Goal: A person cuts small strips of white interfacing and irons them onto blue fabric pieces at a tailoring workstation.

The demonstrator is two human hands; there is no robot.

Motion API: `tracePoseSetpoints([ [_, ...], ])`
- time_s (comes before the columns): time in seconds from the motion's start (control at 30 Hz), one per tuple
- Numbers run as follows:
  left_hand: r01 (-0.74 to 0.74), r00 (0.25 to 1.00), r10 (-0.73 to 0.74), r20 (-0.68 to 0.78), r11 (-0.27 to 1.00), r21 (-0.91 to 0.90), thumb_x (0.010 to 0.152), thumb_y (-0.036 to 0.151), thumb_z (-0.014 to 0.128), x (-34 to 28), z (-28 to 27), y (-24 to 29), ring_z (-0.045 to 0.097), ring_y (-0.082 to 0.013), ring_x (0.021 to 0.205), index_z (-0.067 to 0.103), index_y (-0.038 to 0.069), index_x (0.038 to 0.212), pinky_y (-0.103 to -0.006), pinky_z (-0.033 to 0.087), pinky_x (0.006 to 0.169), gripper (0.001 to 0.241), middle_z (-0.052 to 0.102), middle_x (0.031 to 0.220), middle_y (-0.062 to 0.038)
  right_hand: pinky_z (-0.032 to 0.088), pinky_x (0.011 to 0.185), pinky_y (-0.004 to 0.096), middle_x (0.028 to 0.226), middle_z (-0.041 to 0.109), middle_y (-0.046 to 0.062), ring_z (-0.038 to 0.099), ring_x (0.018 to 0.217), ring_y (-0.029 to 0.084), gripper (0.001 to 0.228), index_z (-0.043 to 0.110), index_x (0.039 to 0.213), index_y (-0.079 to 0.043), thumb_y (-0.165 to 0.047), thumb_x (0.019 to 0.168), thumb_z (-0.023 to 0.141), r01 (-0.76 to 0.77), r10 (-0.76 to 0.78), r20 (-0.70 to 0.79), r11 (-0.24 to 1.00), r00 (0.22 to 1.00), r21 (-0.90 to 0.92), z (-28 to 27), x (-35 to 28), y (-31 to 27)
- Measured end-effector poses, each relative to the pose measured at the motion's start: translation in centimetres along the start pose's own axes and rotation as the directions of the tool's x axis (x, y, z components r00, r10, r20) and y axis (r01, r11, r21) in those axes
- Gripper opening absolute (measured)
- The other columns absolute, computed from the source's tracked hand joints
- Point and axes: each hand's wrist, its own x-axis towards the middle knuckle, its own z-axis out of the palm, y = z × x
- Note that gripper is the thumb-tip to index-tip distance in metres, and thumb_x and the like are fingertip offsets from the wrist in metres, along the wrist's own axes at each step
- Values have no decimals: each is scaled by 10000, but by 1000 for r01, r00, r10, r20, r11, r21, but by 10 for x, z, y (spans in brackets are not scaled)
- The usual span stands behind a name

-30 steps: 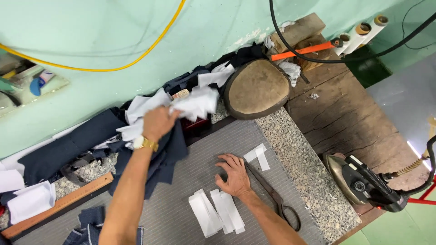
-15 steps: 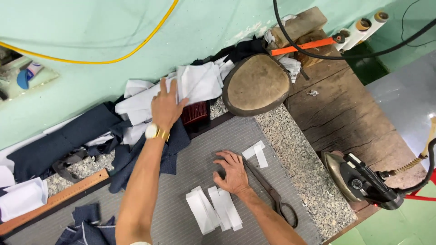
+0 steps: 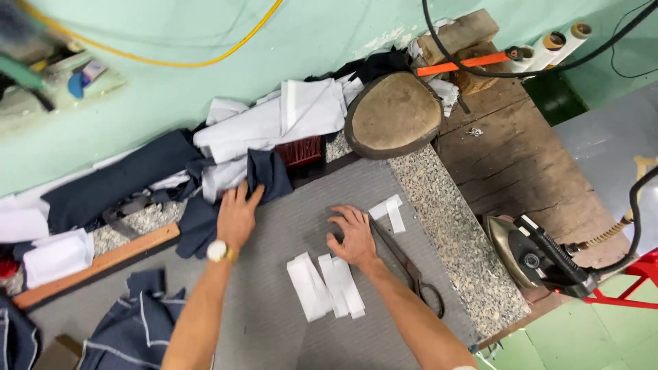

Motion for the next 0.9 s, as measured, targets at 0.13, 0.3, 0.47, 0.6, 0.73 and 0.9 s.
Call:
tracePoseSetpoints([
  [0.13, -7, 998, 12, -57, 997, 81, 879, 153, 587, 42, -47, -23, 584, -316, 971, 623, 221, 1294, -459, 463, 870, 423, 586, 1183, -115, 434, 959, 434, 1232, 649, 23, 587, 1225, 274, 309, 703, 1042, -174, -395, 844, 619, 19, -19, -7, 1000, 1000, -21, 1, -3, 0],
  [0.3, 3, 970, 49, -239, 977, 213, 914, 162, 715, 63, -119, -12, 497, -366, 1266, 652, 198, 1326, -475, 396, 994, 419, 514, 1443, -194, 438, 955, 449, 1279, 633, 60, 572, 1249, 306, 367, 704, 1085, -159, -450, 900, 579, -16, 19, 102, 999, 995, -28, -1, -2, 2],
  [0.47, 137, 987, -137, -84, 991, -7, 886, 241, 716, -26, -131, 81, 493, -429, 1315, 707, 104, 1191, -551, 397, 1021, 335, 543, 1421, -241, 472, 978, 471, 1324, 656, 142, 603, 1262, 350, 402, 710, 1213, -86, -336, 915, 610, -13, 13, 198, 1000, 980, 0, -40, -8, -19],
  [0.6, 402, 915, -387, 115, 853, -332, 997, 382, 605, -140, -137, 168, 542, -345, 1258, 680, 124, 1244, -478, 427, 991, 366, 591, 1340, -158, 453, 1044, 462, 1310, 646, 133, 593, 1267, 331, 344, 684, 1243, -103, -179, 907, 683, -32, 34, 23, 996, 999, -80, -90, -57, -33],
  [0.73, 573, 812, -562, 155, 723, -386, 1014, 370, 522, -230, -150, 215, 511, -331, 1226, 618, 109, 1296, -496, 427, 960, 396, 574, 1402, -142, 380, 1033, 477, 1237, 627, 134, 566, 1157, 285, 397, 644, 1262, -116, -344, 937, 657, -202, 173, -133, 946, 976, -255, -113, -141, 2],
  [0.9, 591, 805, -577, 140, 758, -276, 985, 361, 570, -265, -157, 223, 501, -347, 1260, 659, 106, 1246, -506, 416, 965, 375, 571, 1422, -97, 449, 910, 500, 1295, 569, 141, 535, 1013, 354, 434, 597, 1350, -87, -380, 1030, 584, -73, 21, -163, 945, 986, -318, -120, -195, 42],
])
